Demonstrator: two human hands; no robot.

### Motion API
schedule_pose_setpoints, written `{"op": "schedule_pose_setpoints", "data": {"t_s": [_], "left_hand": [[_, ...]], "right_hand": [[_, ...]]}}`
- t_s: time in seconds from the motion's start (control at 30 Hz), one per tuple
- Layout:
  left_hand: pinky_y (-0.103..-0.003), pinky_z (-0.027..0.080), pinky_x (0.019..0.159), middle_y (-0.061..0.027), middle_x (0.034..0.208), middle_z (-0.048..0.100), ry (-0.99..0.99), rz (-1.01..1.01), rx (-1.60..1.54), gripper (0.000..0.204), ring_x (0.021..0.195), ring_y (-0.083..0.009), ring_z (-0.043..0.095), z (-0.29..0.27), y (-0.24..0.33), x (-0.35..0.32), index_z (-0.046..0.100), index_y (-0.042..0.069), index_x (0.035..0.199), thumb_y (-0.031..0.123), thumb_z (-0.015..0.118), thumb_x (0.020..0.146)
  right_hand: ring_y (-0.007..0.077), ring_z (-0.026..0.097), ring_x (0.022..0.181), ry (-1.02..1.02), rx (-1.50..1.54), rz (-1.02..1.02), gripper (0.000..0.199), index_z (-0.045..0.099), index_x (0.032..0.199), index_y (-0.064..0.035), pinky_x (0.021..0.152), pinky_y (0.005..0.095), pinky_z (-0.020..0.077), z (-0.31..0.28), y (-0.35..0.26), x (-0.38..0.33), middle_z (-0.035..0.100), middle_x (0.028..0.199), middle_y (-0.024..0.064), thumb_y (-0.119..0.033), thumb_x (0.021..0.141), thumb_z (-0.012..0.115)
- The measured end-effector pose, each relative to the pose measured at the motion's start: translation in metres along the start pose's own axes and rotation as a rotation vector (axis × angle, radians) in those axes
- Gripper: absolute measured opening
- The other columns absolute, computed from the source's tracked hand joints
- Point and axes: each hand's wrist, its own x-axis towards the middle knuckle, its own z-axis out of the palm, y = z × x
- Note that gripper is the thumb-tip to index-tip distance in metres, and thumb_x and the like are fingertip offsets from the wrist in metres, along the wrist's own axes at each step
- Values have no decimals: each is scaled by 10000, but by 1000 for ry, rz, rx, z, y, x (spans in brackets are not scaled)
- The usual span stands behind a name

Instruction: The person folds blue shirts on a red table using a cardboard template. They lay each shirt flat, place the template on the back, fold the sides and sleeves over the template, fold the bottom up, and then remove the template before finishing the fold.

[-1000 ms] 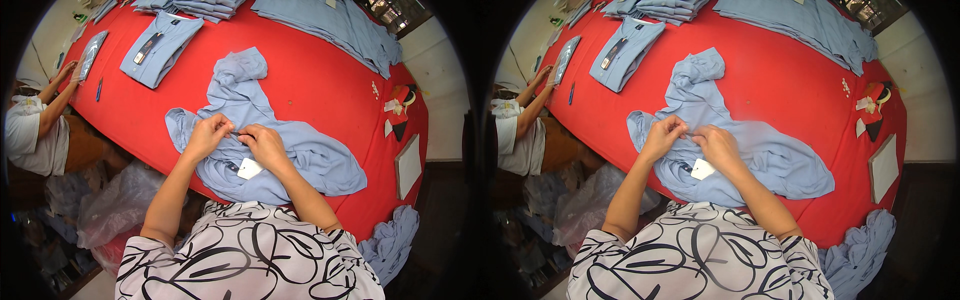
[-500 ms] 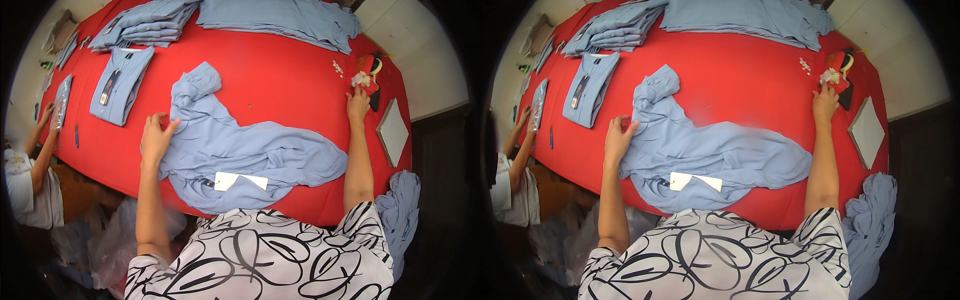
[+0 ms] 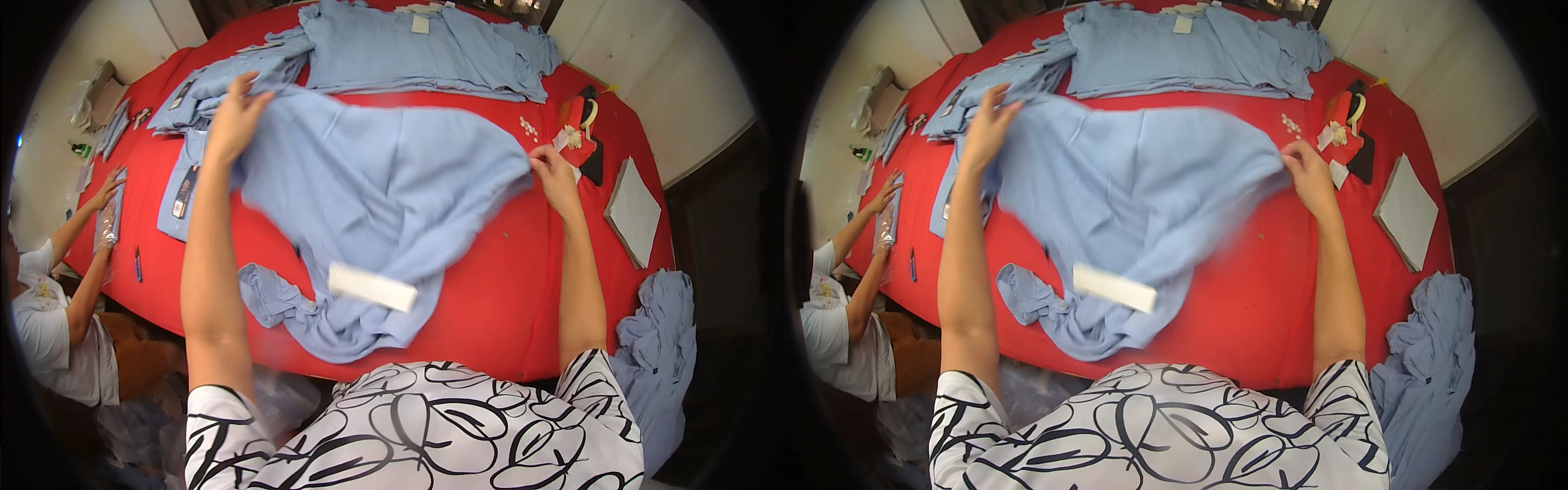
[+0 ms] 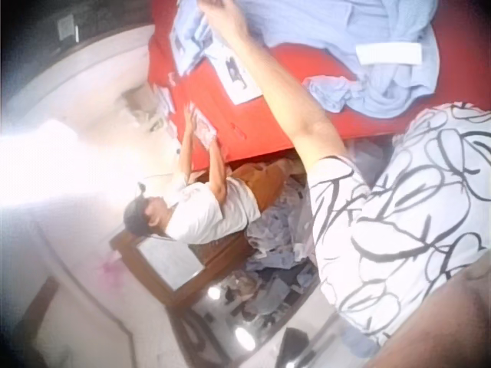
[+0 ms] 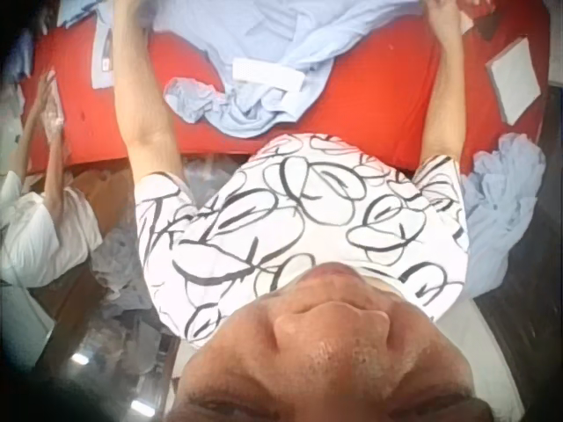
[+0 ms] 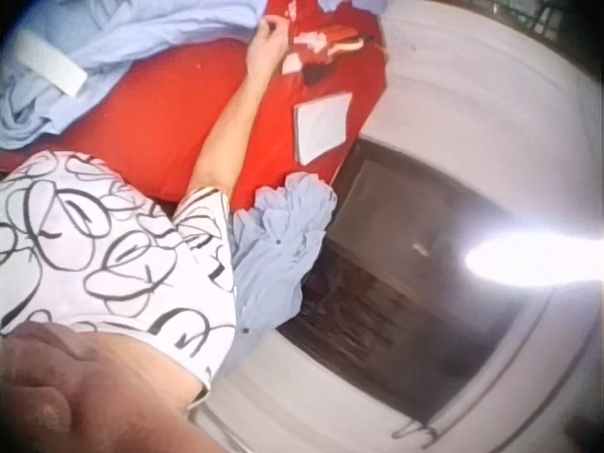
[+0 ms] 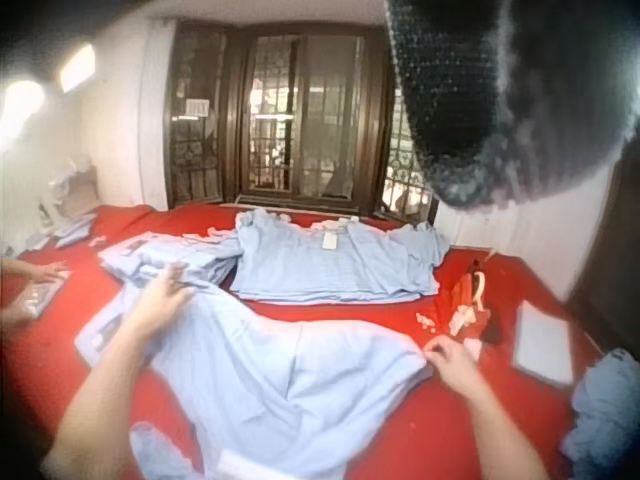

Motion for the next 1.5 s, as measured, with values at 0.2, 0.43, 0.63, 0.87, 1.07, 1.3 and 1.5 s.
{"op": "schedule_pose_setpoints", "data": {"t_s": [0.2, 0.43, 0.63, 0.87, 1.07, 1.3, 1.5], "left_hand": [[-399, 492, 899, -223, 1157, 653, -262, -7, 236, 466, 1043, -382, 629, -7, 25, -97, 603, -4, 1211, 296, 708, 870], [-413, 484, 778, -152, 925, 645, -492, -406, 157, 346, 874, -322, 619, -20, 42, -285, 660, 23, 955, 335, 749, 833], [-429, 458, 867, -152, 1024, 621, -303, -174, 351, 286, 1017, -353, 580, -20, 48, -308, 663, 77, 1000, 250, 768, 798], [-477, 498, 761, -187, 856, 701, -754, -584, 456, 361, 872, -368, 673, -90, 47, -326, 662, 23, 862, 378, 720, 828], [-467, 502, 721, -213, 862, 688, -413, -454, 323, 412, 857, -394, 665, -1, 77, -288, 610, 7, 909, 411, 686, 877], [-450, 502, 688, -277, 886, 661, -167, -519, -21, 295, 807, -371, 685, -33, 10, -294, 527, -3, 1064, 260, 605, 956], [-348, 484, 681, -111, 826, 601, -392, -571, -7, 361, 742, -217, 576, -94, -22, -347, 596, -35, 1006, 272, 736, 879]], "right_hand": [[260, 644, 978, -280, 49, 7, 237, 658, 1097, 1, 874, 337, 492, 49, -55, -71, 668, 1048, 142, -142, 907, 649], [249, 644, 904, -328, 135, -246, 173, 691, 1040, -12, 839, 361, 514, 145, -103, -144, 651, 991, 108, -41, 926, 564], [298, 608, 1028, -454, -99, -563, 242, 674, 1104, -43, 873, 369, 498, 246, -117, -139, 579, 1156, 144, -49, 868, 622], [216, 577, 1061, -529, 293, -299, 174, 629, 971, -44, 842, 315, 478, 152, -109, -155, 586, 1254, 90, 1, 803, 635], [215, 585, 1085, -494, 258, -227, 122, 572, 885, -36, 901, 323, 465, 133, -117, -193, 632, 1267, 102, 33, 788, 598], [203, 600, 1051, 114, 335, 79, 131, 585, 916, -49, 949, 320, 455, -8, -24, -263, 660, 1096, 98, -9, 799, 627], [125, 601, 834, 507, 107, 816, 318, 620, 1168, -77, 653, 269, 509, -45, 13, -369, 628, 987, 43, -235, 898, 684]]}}
